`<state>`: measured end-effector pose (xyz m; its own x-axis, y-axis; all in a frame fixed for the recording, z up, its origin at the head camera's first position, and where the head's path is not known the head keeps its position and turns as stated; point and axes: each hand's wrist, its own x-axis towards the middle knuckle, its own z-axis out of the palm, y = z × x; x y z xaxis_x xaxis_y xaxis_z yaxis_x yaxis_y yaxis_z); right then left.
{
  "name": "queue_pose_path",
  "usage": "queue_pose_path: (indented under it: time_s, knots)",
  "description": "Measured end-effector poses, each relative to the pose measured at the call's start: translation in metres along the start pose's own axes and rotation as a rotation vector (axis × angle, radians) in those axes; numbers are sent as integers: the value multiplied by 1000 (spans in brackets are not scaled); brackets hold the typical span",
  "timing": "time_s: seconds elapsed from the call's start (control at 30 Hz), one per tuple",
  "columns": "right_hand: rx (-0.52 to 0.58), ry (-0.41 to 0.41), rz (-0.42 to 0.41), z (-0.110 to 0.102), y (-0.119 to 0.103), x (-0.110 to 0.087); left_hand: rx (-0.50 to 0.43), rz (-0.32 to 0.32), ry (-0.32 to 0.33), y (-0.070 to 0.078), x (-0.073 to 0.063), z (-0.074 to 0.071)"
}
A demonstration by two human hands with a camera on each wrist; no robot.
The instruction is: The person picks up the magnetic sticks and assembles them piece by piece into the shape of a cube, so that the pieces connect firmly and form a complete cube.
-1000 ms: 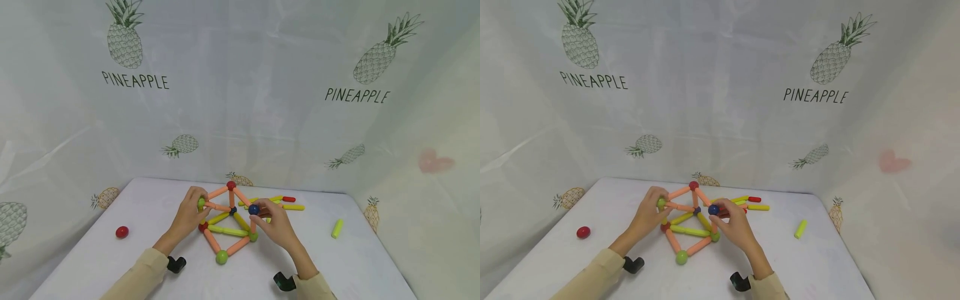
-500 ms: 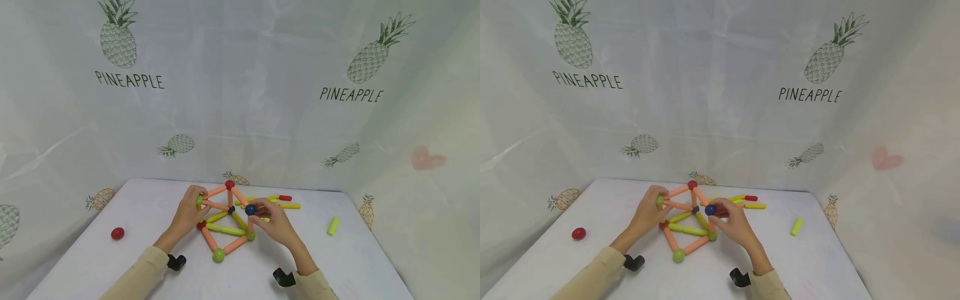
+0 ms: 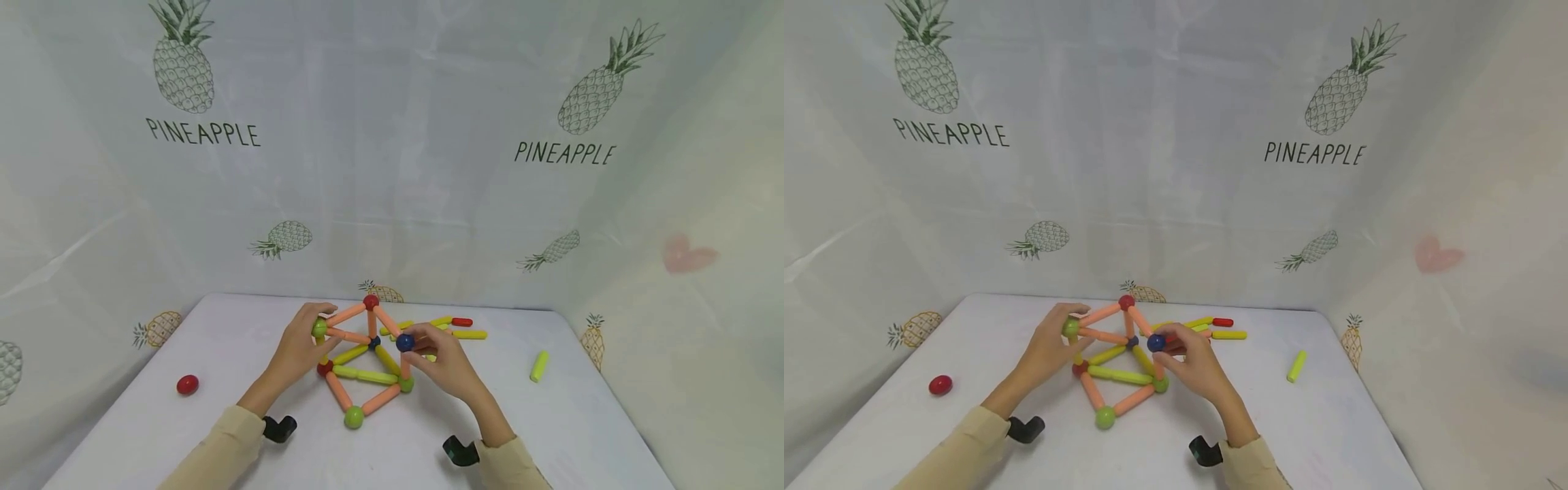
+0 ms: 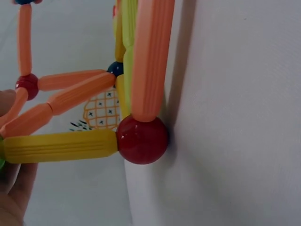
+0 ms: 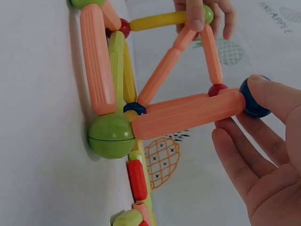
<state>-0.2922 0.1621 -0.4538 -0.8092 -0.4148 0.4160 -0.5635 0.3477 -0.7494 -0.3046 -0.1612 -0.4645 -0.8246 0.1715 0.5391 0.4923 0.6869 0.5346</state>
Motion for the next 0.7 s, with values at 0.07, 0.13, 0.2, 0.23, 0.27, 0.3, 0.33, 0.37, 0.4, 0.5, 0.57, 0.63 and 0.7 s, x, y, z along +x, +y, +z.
queue_pose_path:
  time_s: [0.07,0.13,0.2,0.23,0.27,0.3,0.33,0.37,0.4,0.5,0.57,0.63,0.7]
  knots:
    - [0,-4,8,0,0,0,-34,-11,-19,-2,0,-2]
    - [-8,-10,8,-1,-1,-2,-70,-18,-38,-3,0,-3]
    - [-11,-11,3,-3,-2,-4,-97,-25,-53,-2,0,-3]
    - [-12,-9,0,-5,-3,-6,-108,-26,-59,-1,0,-3]
    - [-11,-6,-3,-7,-3,-8,-118,-29,-68,0,1,-2]
    - [-15,-1,-5,-9,-3,-10,-132,-28,-74,2,2,-1]
    - [-20,4,-4,-11,-3,-12,-142,-28,-79,4,3,0]
    - [-22,8,-5,-13,-3,-14,-152,-36,-86,6,3,1]
    - [-23,9,-5,-15,-3,-16,-163,-40,-91,8,4,3]
    - [-30,4,-12,-21,-3,-22,-185,-75,-109,14,5,8]
    - [-25,-1,-21,-26,-2,-27,-194,-99,-123,18,6,13]
    - [-30,5,-27,-31,-2,-33,-201,-114,-135,23,7,17]
    - [-36,18,-29,-37,0,-39,-209,-119,-144,29,7,21]
